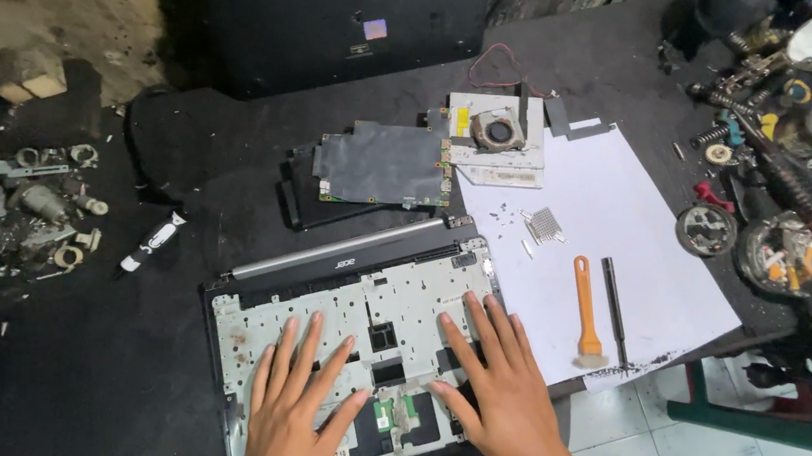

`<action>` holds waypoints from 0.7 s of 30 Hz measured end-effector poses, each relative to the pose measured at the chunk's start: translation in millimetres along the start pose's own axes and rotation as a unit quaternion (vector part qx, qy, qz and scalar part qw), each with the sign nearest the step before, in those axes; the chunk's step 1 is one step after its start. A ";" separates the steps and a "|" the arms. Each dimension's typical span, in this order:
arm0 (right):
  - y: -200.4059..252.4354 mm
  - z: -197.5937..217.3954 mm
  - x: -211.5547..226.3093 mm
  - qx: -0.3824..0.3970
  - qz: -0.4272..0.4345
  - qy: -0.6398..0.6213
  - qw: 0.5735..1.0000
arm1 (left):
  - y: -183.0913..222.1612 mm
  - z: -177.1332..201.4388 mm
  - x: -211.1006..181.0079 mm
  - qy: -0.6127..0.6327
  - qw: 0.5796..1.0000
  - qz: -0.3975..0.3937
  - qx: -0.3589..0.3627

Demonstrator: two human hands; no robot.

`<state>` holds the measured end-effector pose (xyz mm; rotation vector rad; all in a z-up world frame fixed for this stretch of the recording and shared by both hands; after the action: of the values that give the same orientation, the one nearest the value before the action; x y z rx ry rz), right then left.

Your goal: Disassembling a laptop by removing screws and internal components on a repair bench

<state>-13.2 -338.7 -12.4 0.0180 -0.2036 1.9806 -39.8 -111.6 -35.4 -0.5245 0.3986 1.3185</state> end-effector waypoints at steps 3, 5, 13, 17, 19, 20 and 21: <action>1.6 0.3 -1.8 -0.008 -0.005 -0.041 0.999 | -1.0 1.0 -1.1 0.010 1.000 0.008 -0.001; 4.7 14.4 -10.5 -0.071 -0.035 -0.155 0.985 | -0.5 1.2 -2.4 0.019 1.000 0.008 -0.004; 42.3 35.1 -122.1 -0.110 -0.303 0.215 0.922 | -0.9 3.6 -1.0 0.030 1.000 0.000 -0.005; 37.7 26.5 -123.4 -0.007 -0.259 0.290 0.921 | 2.0 4.0 0.0 0.061 0.998 0.008 0.019; 27.9 31.6 -118.0 -0.014 -0.229 0.297 0.927 | 1.3 5.3 -0.5 0.069 0.997 0.009 0.018; 22.4 32.0 -115.3 0.017 -0.226 0.262 0.938 | 1.1 6.6 -1.4 0.078 0.997 0.005 0.018; 17.0 32.2 -112.2 0.049 -0.223 0.226 0.947 | 0.7 7.8 -2.1 0.087 0.996 0.001 0.018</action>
<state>14.5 -452.0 5.1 -0.2998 0.1852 1.4925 -41.1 -108.7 -27.9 -0.6107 0.5656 1.2694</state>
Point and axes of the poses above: each hand's wrist, its own y-axis away from the middle knuckle, its own z-axis out of the back of the hand, x = y × z, the point moved 6 cm from there along -y, towards the middle knuckle, and after that the axes turned 14 degrees about y, right-handed, at the moved point
